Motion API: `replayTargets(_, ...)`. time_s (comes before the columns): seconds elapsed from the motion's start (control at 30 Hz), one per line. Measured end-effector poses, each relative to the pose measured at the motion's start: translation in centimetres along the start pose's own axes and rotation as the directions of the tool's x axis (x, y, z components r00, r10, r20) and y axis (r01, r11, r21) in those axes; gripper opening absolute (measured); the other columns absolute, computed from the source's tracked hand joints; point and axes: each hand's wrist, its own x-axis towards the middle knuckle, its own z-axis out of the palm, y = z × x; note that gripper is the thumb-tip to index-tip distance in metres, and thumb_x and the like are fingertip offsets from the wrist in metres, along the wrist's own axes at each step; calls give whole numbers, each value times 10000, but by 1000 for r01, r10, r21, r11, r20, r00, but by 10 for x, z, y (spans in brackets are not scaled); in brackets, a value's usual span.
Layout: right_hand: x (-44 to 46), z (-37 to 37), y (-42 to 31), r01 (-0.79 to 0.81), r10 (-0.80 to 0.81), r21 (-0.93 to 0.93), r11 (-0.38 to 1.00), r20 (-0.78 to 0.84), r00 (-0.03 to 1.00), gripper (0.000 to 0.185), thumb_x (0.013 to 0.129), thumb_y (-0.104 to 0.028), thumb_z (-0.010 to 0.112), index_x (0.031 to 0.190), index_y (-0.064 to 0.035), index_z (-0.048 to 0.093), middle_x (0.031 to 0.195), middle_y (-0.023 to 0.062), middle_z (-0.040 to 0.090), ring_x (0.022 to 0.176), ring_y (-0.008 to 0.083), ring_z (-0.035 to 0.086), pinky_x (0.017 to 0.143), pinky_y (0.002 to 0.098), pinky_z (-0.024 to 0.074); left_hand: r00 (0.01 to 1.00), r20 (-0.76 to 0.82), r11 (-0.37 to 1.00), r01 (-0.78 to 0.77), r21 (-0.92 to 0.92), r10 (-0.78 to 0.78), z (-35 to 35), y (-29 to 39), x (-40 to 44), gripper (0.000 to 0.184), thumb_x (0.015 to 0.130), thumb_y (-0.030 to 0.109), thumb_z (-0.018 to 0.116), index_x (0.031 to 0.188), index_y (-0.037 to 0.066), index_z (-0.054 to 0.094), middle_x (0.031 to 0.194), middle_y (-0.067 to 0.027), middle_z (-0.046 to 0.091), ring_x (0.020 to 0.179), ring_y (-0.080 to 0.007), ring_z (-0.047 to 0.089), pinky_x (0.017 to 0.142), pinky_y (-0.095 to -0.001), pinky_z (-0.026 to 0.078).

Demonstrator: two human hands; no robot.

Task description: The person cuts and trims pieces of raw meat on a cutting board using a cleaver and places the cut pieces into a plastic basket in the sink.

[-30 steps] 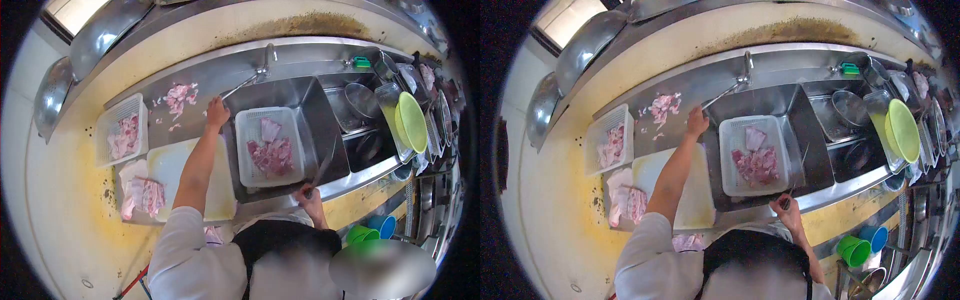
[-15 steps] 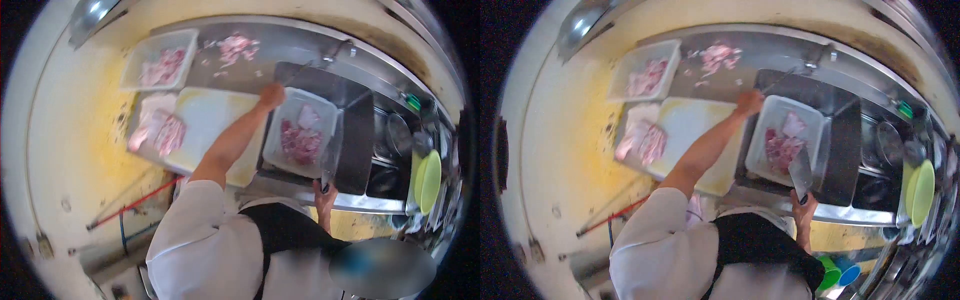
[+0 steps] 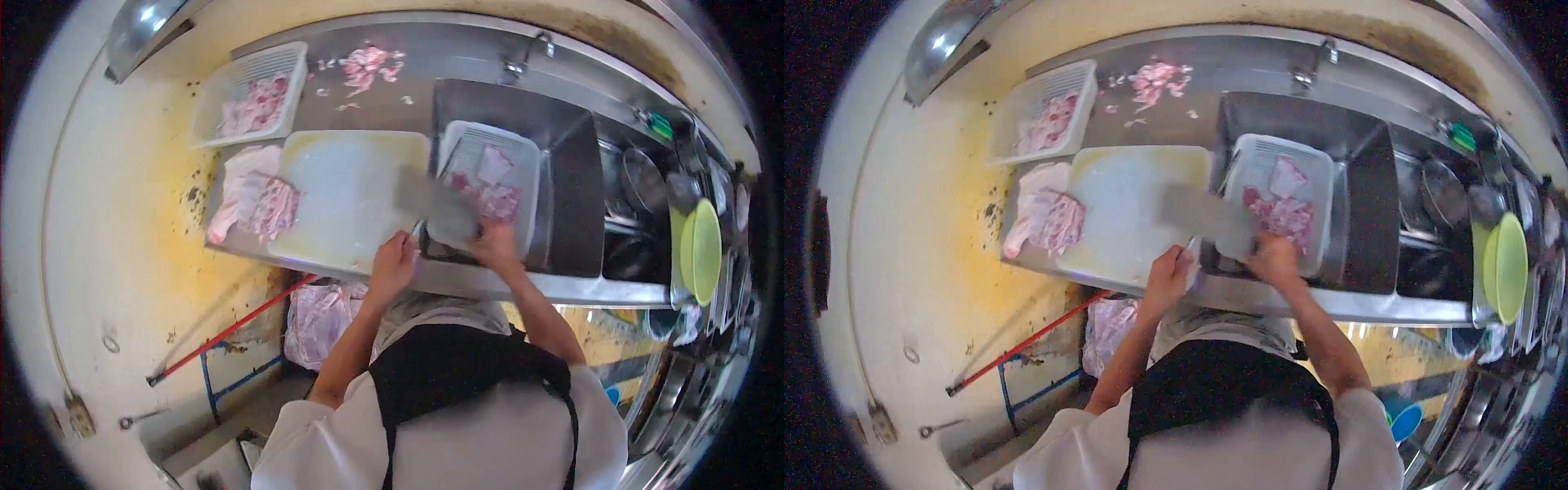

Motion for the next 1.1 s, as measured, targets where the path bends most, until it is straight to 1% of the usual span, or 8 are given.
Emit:
replayTargets(0.1,-2,-27,-91,524,-525,139,840,-31,850,358,687,-262,778,917,-9,672,853,204,678,827,381,669,693,462,512,983,-80,974,-149,169,164,-2,-22,-29,253,910,140,519,1091,-14,606,895,-221,677,900,-416,658,790,-463,510)
replayTargets(0.2,12,-3,-44,229,-258,145,962,227,939,405,696,-279,790,976,-13,668,887,213,680,872,386,665,740,472,521,995,-87,994,-44,101,53,-40,-29,-37,258,902,123,505,1092,-16,610,902,-217,682,887,-407,662,796,-442,516)
replayTargets(0.33,9,31,54,194,-191,41,980,-68,979,363,682,-233,773,966,-20,696,795,233,668,791,416,669,712,486,537,975,-87,977,207,50,-203,-107,-5,-42,200,915,118,529,1030,-25,608,884,-239,657,838,-430,638,758,-465,490)
replayTargets(0.57,12,5,-70,492,-515,242,836,39,856,365,701,-260,761,974,-24,702,784,227,678,748,398,679,694,484,543,942,-205,947,-218,234,268,-67,-7,-35,214,987,157,494,971,-28,601,787,-230,627,757,-448,586,700,-470,456)
replayTargets(0.67,3,27,11,175,-174,57,983,-29,984,341,723,-273,749,952,-24,707,784,220,682,752,395,680,691,473,543,984,-120,987,142,68,-134,-112,14,-34,189,972,134,519,1000,-29,610,769,-207,628,714,-384,596,682,-455,460)
replayTargets(0.8,7,4,-41,152,-188,245,957,128,974,342,726,-267,743,961,-22,704,796,212,688,764,409,673,705,473,544,986,-136,993,-85,77,95,-101,-1,-32,192,985,138,521,994,-30,613,710,-170,595,627,-274,531,621,-387,440)
replayTargets(0.87,13,-10,-91,485,-495,265,833,-35,868,348,715,-263,739,969,-29,705,824,224,687,797,420,668,744,481,540,966,-140,973,-200,119,216,-82,-17,-24,203,996,148,517,985,-31,612,694,-158,586,606,-252,501,603,-364,428)
replayTargets(1.1,7,10,8,59,-75,215,975,67,995,341,725,-285,716,960,-39,706,859,208,694,814,386,685,759,482,534,989,-140,995,61,84,-49,-129,12,-28,264,1022,206,500,942,-21,610,642,-99,516,592,-180,483,558,-354,399)
